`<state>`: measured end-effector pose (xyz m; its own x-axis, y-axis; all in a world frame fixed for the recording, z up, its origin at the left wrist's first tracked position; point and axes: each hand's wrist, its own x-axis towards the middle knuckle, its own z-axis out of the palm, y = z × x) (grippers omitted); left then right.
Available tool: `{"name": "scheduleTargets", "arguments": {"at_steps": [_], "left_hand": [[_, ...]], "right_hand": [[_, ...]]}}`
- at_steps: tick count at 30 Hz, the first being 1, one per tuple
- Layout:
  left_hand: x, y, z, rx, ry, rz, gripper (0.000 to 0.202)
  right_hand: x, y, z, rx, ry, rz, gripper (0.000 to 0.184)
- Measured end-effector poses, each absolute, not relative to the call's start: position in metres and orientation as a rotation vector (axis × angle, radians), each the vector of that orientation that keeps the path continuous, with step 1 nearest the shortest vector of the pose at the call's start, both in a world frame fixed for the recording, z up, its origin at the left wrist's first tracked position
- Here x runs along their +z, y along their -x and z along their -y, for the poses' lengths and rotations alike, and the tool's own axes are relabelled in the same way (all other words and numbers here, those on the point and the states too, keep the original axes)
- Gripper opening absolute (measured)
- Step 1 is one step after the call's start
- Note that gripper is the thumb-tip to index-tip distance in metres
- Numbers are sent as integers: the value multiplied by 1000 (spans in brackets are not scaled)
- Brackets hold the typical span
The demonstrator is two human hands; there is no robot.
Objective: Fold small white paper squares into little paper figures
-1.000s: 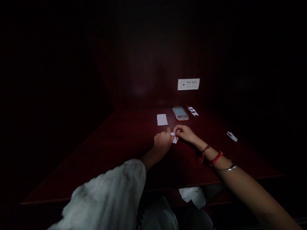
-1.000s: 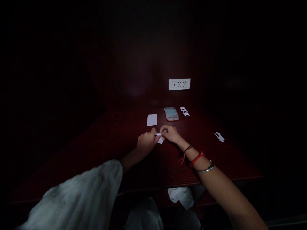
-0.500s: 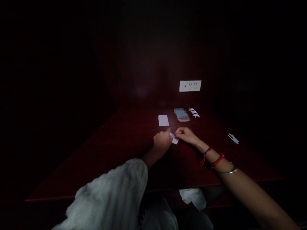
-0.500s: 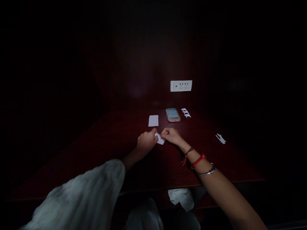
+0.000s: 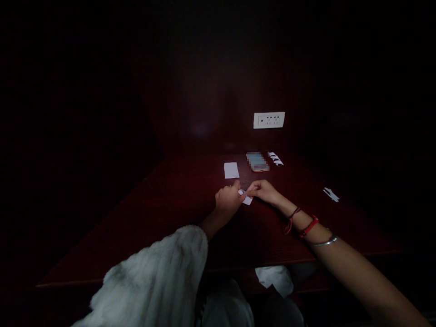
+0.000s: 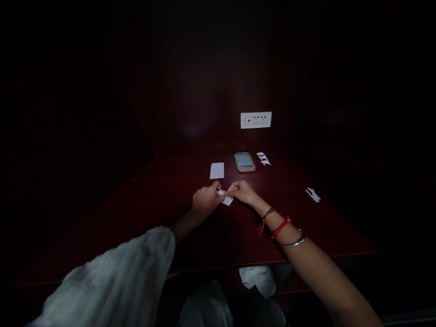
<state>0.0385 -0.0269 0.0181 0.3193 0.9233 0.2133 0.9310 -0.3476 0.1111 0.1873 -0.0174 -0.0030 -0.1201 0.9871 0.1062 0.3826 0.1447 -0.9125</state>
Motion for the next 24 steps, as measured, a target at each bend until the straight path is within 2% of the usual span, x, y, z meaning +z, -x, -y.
{"name": "scheduleTargets", "arguments": {"at_steps": [11,24], "left_hand": [[12,-42,25,-437,2535,1699,20],[14,-38,22,-413,2634,1739,18]], "right_hand": [[-7,-187,18,1067,1248,1598,16],[-5,-188,21,905,1290,1768,16]]}}
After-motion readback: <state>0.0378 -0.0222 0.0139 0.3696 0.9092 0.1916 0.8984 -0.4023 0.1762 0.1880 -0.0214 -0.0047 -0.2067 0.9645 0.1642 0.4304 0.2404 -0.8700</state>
